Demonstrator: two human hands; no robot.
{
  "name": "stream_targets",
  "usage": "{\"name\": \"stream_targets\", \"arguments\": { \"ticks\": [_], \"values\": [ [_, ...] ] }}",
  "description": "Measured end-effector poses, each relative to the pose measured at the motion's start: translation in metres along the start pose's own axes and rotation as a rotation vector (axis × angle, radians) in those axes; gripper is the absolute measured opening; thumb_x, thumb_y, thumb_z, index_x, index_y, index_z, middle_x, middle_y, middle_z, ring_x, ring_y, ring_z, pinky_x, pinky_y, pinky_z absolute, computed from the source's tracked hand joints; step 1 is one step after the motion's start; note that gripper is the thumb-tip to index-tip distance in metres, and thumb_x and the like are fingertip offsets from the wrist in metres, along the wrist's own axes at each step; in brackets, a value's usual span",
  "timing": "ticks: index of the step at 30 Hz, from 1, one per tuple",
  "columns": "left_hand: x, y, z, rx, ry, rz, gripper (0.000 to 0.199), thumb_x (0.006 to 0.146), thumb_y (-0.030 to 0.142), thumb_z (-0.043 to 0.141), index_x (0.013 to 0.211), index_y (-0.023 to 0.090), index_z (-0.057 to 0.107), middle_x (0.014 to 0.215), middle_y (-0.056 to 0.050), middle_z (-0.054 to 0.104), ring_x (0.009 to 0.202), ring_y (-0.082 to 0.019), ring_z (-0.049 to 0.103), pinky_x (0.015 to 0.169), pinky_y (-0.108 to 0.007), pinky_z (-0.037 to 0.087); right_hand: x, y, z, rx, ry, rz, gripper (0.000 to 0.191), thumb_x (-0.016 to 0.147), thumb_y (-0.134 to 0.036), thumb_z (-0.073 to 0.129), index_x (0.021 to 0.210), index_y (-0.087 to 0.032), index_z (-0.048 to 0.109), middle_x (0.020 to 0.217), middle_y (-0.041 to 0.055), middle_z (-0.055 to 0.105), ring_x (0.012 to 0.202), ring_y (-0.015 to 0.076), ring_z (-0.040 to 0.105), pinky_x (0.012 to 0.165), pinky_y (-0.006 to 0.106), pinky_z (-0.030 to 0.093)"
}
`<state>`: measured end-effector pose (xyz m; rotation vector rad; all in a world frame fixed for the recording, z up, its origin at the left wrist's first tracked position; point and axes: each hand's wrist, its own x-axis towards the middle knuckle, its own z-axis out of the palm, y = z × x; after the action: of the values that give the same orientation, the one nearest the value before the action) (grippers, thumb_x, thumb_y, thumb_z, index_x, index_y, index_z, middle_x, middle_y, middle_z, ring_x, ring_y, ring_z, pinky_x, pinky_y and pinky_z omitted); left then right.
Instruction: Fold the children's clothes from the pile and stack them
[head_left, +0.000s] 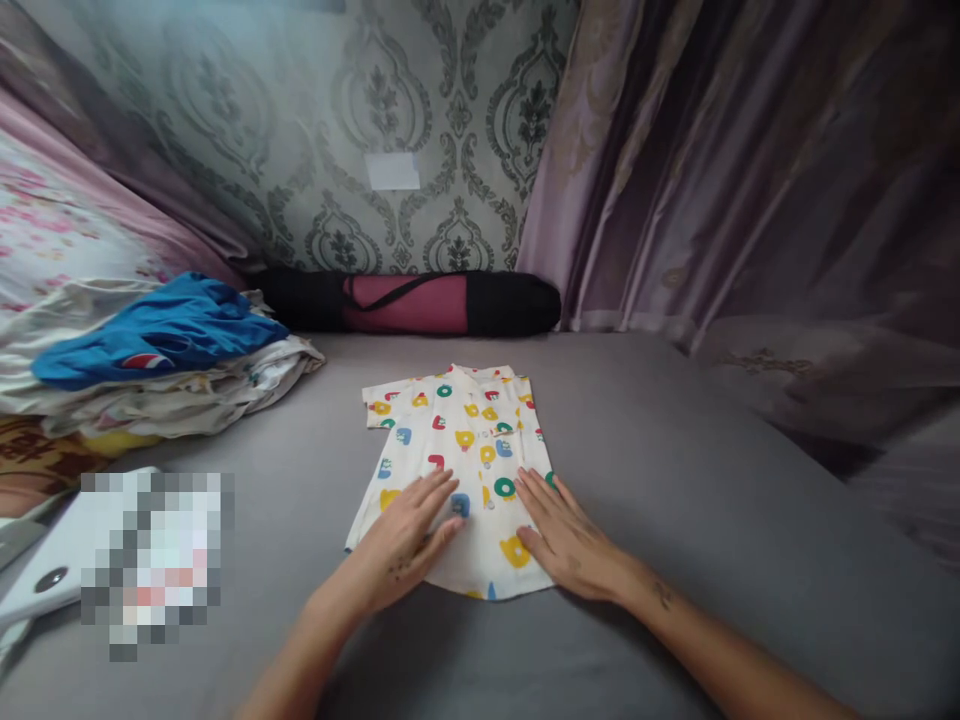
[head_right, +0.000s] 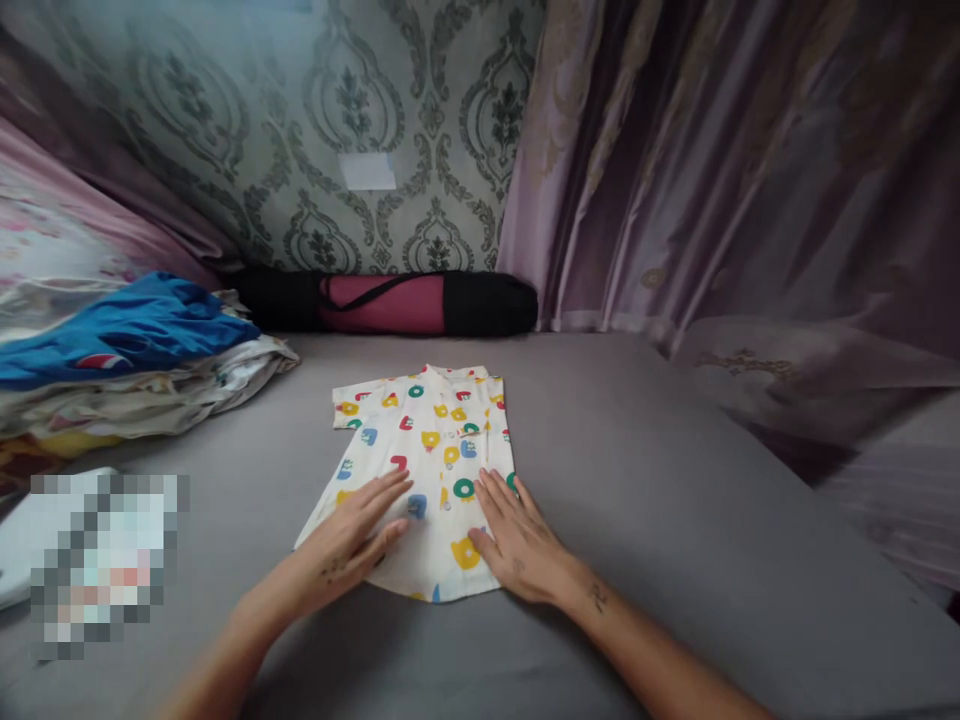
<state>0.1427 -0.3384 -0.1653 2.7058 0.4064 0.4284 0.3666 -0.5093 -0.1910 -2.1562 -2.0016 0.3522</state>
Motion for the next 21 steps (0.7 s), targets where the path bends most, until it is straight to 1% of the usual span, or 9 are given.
{"name": "stream_targets", "arguments": {
  "ticks": [5, 8, 10, 12, 14, 16, 18, 19, 21],
  "values": [
    [-0.013, -0.032, 0.0, 0.002, 0.158, -0.191, 0.046, 0.096, 0.044, 0.04, 0.133, 0.019, 0.05, 0.143, -0.012, 0.048, 0.132, -0.026, 0.045, 0.107, -0.043, 0.042, -0.025, -0.014, 0.003, 0.011, 0.002, -0.059, 0.062, 0.1, -0.044, 0.026, 0.153, -0.018, 0.007, 0.158, 0.0065, 0.007, 0.146, 0.0216, 0.006, 0.12, 0.046, 0.012],
    [-0.019, -0.045, 0.002, -0.008, 0.241, -0.316, 0.046, 0.094, 0.046, 0.039, 0.126, 0.017, 0.054, 0.14, -0.014, 0.05, 0.129, -0.027, 0.048, 0.105, -0.042, 0.043, -0.04, -0.024, -0.002, 0.045, -0.096, -0.046, 0.064, 0.099, -0.044, 0.03, 0.153, -0.021, 0.004, 0.158, 0.0055, 0.005, 0.146, 0.0234, 0.005, 0.119, 0.047, 0.014],
    [-0.023, -0.052, 0.003, -0.004, 0.282, -0.408, 0.046, 0.093, 0.049, 0.038, 0.121, 0.017, 0.056, 0.134, -0.014, 0.054, 0.123, -0.027, 0.052, 0.102, -0.042, 0.044, -0.049, -0.033, -0.011, 0.061, -0.182, -0.024, 0.066, 0.097, -0.043, 0.035, 0.153, -0.021, 0.007, 0.158, 0.0058, 0.004, 0.145, 0.0257, 0.005, 0.119, 0.049, 0.016],
    [-0.026, -0.056, 0.005, 0.003, 0.294, -0.507, 0.045, 0.093, 0.05, 0.037, 0.117, 0.018, 0.058, 0.123, -0.012, 0.06, 0.113, -0.026, 0.057, 0.097, -0.041, 0.047, -0.055, -0.041, -0.026, 0.076, -0.248, -0.016, 0.068, 0.095, -0.04, 0.042, 0.153, -0.02, 0.012, 0.157, 0.0073, 0.006, 0.145, 0.0275, 0.006, 0.118, 0.049, 0.018],
    [-0.03, -0.057, 0.007, 0.019, 0.282, -0.608, 0.044, 0.092, 0.051, 0.036, 0.114, 0.02, 0.058, 0.108, -0.01, 0.064, 0.102, -0.025, 0.06, 0.089, -0.039, 0.049, -0.057, -0.047, -0.044, 0.098, -0.291, -0.036, 0.068, 0.092, -0.037, 0.048, 0.152, -0.019, 0.021, 0.157, 0.0093, 0.014, 0.145, 0.0282, 0.012, 0.117, 0.045, 0.023],
    [-0.033, -0.057, 0.009, 0.031, 0.259, -0.681, 0.044, 0.091, 0.052, 0.037, 0.112, 0.021, 0.059, 0.098, -0.008, 0.064, 0.095, -0.024, 0.061, 0.082, -0.037, 0.05, -0.05, -0.046, -0.061, 0.136, -0.316, -0.068, 0.059, 0.091, -0.036, 0.051, 0.146, -0.021, 0.038, 0.153, 0.0105, 0.031, 0.141, 0.0276, 0.029, 0.113, 0.041, 0.031],
    [-0.034, -0.056, 0.01, 0.032, 0.247, -0.708, 0.044, 0.09, 0.052, 0.037, 0.112, 0.021, 0.057, 0.096, -0.008, 0.064, 0.094, -0.024, 0.061, 0.081, -0.036, 0.05, -0.03, -0.038, -0.073, 0.192, -0.339, -0.102, 0.043, 0.093, -0.037, 0.048, 0.134, -0.025, 0.055, 0.138, 0.0087, 0.055, 0.127, 0.0249, 0.049, 0.105, 0.037, 0.04],
    [-0.034, -0.056, 0.01, 0.026, 0.243, -0.71, 0.044, 0.09, 0.052, 0.037, 0.112, 0.02, 0.057, 0.097, -0.008, 0.064, 0.094, -0.023, 0.061, 0.082, -0.035, 0.05, -0.014, -0.03, -0.077, 0.221, -0.338, -0.116, 0.038, 0.094, -0.037, 0.044, 0.126, -0.026, 0.061, 0.126, 0.0066, 0.064, 0.117, 0.0228, 0.057, 0.1, 0.035, 0.043],
    [-0.034, -0.057, 0.01, 0.007, 0.235, -0.715, 0.043, 0.089, 0.051, 0.037, 0.112, 0.021, 0.056, 0.098, -0.007, 0.064, 0.093, -0.022, 0.061, 0.083, -0.034, 0.05, 0.029, -0.011, -0.077, 0.271, -0.313, -0.152, 0.037, 0.097, -0.038, 0.037, 0.117, -0.024, 0.066, 0.109, 0.004, 0.07, 0.103, 0.0208, 0.063, 0.092, 0.033, 0.047]
  ]
}}
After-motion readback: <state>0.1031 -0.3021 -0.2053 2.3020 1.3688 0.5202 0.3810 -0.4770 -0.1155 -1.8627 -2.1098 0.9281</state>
